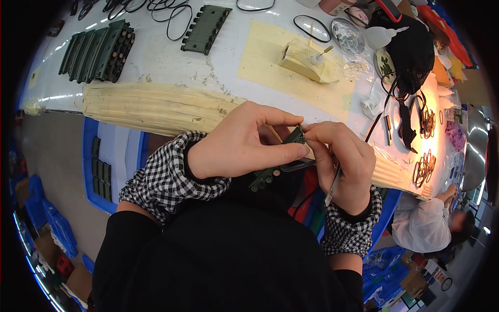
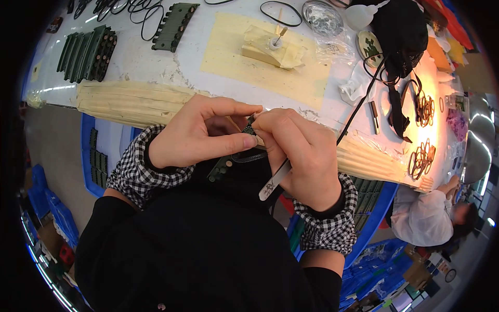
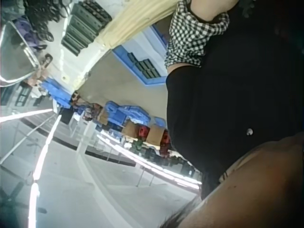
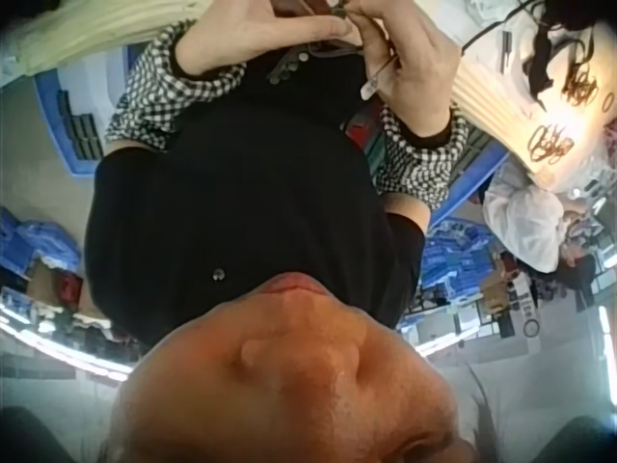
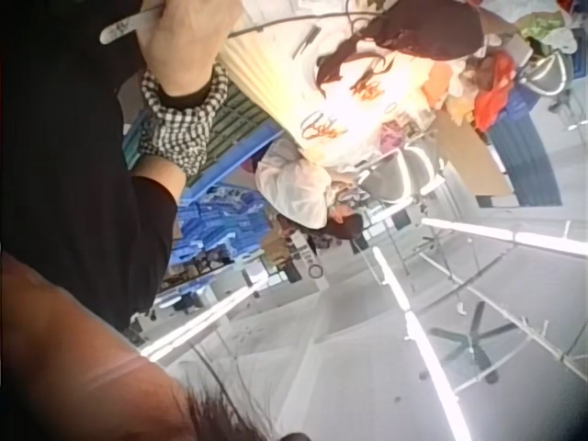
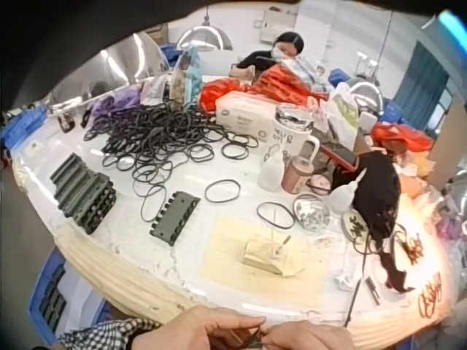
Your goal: Assembling small toy components using tweezers and manual handling.
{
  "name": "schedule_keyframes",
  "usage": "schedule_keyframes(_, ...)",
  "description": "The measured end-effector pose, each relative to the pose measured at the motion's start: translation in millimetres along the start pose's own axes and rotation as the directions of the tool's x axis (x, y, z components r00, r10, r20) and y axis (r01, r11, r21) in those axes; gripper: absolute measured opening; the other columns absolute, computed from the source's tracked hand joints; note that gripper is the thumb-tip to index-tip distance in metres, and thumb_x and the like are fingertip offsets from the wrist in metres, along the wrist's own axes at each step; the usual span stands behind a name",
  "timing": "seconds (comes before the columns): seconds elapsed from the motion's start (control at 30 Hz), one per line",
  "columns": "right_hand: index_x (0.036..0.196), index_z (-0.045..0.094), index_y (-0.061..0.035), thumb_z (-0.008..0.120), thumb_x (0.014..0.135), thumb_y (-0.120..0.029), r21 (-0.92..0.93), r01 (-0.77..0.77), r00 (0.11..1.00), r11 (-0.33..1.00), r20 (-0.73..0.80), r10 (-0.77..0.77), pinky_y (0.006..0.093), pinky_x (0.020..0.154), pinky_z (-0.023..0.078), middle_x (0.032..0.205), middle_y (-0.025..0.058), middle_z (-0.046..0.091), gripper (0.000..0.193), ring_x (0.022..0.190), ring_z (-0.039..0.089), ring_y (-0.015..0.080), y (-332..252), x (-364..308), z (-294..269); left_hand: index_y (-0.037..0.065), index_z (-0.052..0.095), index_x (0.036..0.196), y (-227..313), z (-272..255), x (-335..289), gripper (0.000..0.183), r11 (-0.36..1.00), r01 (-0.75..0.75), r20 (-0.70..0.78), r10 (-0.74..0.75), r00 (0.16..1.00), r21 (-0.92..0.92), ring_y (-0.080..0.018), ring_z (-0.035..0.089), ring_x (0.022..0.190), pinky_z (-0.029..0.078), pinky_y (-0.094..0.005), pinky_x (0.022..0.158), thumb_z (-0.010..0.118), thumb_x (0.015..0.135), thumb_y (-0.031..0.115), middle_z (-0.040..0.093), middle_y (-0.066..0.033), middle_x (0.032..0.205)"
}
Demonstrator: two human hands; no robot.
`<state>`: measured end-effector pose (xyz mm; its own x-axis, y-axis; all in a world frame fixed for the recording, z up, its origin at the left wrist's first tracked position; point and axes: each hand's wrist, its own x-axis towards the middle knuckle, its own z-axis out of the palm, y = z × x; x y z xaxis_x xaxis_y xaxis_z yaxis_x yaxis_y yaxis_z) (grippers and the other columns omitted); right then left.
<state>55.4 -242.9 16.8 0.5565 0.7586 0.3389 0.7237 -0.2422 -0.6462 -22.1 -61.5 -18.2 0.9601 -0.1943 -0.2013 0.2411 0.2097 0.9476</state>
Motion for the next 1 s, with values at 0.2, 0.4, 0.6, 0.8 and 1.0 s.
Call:
schedule_keyframes(0.2,0.092,0.064,-0.0007,0.067,0.079,0.005,0.018,-0.012,0.996,1.000,-0.089,0.014,0.0298,0.059,0.051,0.085,0.0121,0.066,0.015,0.070,0.066,0.0261,6,-5,5,0.000,0.054,0.130,2,0,3,0.041,0.999,0.024,0.033,-0.023,0.999,-0.032,-0.0072,0.062,0.081,0.047,-0.0198,0.069,0.064,0.090,0.007,0.060,-0.0033,0.092)
schedule_keyframes(0.4,0.093,0.066,-0.0033,0.075,0.078,-0.013,-0.123,-0.072,0.968,0.990,-0.249,0.040,0.0305,0.063,0.052,0.097,0.0128,0.066,0.021,0.078,0.065,0.0236,-5,-10,2,0.004,0.048,0.136,0,1,1,0.046,0.996,-0.064,-0.125,0.057,0.991,-0.058,-0.0068,0.062,0.079,0.046,-0.0190,0.066,0.062,0.093,0.010,0.052,-0.0015,0.090)
schedule_keyframes(0.6,0.086,0.064,-0.0045,0.078,0.073,-0.016,-0.103,-0.058,0.998,0.993,-0.031,0.055,0.0335,0.054,0.048,0.079,0.0093,0.063,0.022,0.064,0.062,0.0257,-11,-20,17,0.004,0.051,0.131,2,0,3,0.041,0.998,-0.058,-0.149,0.056,0.987,-0.011,-0.0093,0.064,0.083,0.048,-0.0200,0.069,0.062,0.093,0.012,0.054,-0.0030,0.090)
schedule_keyframes(0.8,0.086,0.062,-0.0038,0.075,0.074,-0.010,-0.147,0.034,0.995,0.989,-0.082,-0.047,0.0331,0.051,0.045,0.075,0.0079,0.057,0.019,0.059,0.058,0.0244,-16,-19,25,0.002,0.054,0.128,-6,1,5,0.039,0.997,-0.082,-0.174,0.079,0.981,-0.009,-0.0108,0.066,0.083,0.049,-0.0205,0.071,0.063,0.092,0.012,0.057,-0.0044,0.089)
schedule_keyframes(1.0,0.087,0.061,-0.0039,0.074,0.074,-0.010,-0.178,0.135,0.991,0.975,0.015,-0.134,0.0324,0.051,0.045,0.081,0.0076,0.057,0.020,0.059,0.057,0.0233,-13,-19,29,0.001,0.055,0.130,-9,2,4,0.041,0.995,-0.086,-0.189,0.074,0.979,-0.056,-0.0079,0.063,0.079,0.046,-0.0190,0.067,0.063,0.092,0.012,0.058,-0.0039,0.088)
